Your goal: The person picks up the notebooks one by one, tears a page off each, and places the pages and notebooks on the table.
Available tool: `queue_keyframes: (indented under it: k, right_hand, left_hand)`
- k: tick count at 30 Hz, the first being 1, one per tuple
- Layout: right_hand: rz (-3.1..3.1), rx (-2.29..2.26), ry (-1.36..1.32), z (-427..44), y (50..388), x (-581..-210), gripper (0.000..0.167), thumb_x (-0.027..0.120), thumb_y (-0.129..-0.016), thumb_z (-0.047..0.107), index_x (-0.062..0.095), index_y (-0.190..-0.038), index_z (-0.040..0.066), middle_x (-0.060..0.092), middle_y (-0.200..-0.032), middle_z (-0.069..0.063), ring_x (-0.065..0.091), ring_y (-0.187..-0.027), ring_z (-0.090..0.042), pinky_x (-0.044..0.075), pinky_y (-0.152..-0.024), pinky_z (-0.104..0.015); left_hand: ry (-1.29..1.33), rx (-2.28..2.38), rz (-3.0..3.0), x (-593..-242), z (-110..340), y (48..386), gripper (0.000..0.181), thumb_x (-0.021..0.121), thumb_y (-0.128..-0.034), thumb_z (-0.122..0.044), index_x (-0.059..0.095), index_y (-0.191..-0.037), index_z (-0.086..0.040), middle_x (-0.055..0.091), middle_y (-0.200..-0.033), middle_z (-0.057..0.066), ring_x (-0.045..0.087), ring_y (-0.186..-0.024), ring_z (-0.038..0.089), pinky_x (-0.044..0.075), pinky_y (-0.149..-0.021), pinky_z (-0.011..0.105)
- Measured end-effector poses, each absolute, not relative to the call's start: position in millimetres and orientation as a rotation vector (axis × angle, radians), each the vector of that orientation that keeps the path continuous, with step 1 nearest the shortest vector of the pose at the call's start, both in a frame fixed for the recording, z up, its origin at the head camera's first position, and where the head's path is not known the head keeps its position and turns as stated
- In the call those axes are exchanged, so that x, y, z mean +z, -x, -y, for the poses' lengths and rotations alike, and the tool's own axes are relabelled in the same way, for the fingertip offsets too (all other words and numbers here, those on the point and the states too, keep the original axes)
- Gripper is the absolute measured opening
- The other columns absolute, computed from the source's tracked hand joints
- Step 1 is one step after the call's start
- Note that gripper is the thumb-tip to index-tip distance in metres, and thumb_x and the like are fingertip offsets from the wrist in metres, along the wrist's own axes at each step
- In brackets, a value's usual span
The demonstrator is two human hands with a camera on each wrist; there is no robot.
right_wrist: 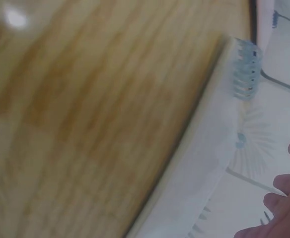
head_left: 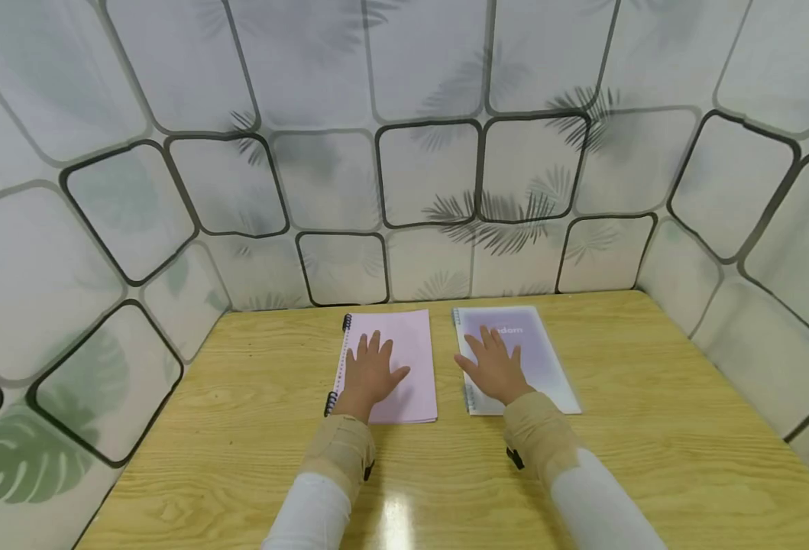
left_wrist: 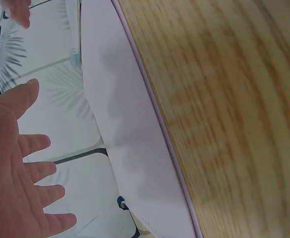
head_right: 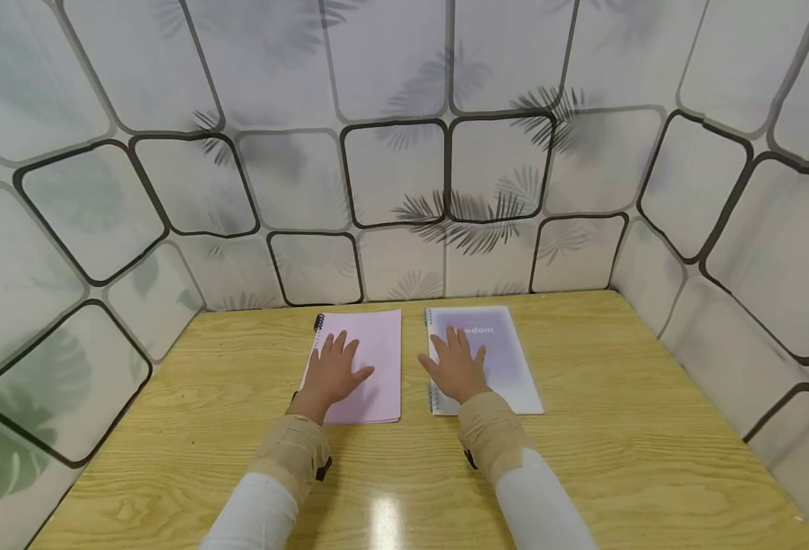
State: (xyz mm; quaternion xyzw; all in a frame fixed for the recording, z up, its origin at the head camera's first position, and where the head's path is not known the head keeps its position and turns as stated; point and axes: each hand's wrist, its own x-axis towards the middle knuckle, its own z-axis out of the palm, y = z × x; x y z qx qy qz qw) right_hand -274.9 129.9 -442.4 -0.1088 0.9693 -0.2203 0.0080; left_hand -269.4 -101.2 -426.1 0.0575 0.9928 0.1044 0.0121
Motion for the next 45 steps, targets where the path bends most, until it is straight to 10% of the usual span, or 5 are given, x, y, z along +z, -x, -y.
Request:
queue_keyframes:
  k: [22, 45]
  right_hand:
    - [-3.052, -0.810, 0.476, -107, 285, -445, 0.051, 0.063, -0.086, 0.024, 0.049, -0.127, -0.004, 0.044, -0.135, -0.028, 0.042, -0.125, -0.043, 0.038, -0.103, -0.052]
    - [-2.948, -0.725, 0.618, -66, 287, -455, 0.044, 0.066, -0.083, 0.015, 0.055, -0.121, -0.004, 0.055, -0.125, -0.023, 0.049, -0.119, -0.037, 0.039, -0.104, -0.046]
  left_hand:
    - [-0.139, 0.309, -3.099, -429, 120, 267, 0.063, 0.054, -0.0881, -0.049, 0.044, -0.136, -0.009, 0.030, -0.150, 0.015, 0.024, -0.139, 0.037, 0.024, -0.111, 0.057]
    - [-0.118, 0.103, -3.064, -443, 160, 262, 0.058, 0.059, -0.0851, -0.046, 0.049, -0.132, -0.013, 0.035, -0.148, 0.014, 0.024, -0.140, 0.037, 0.022, -0.112, 0.056]
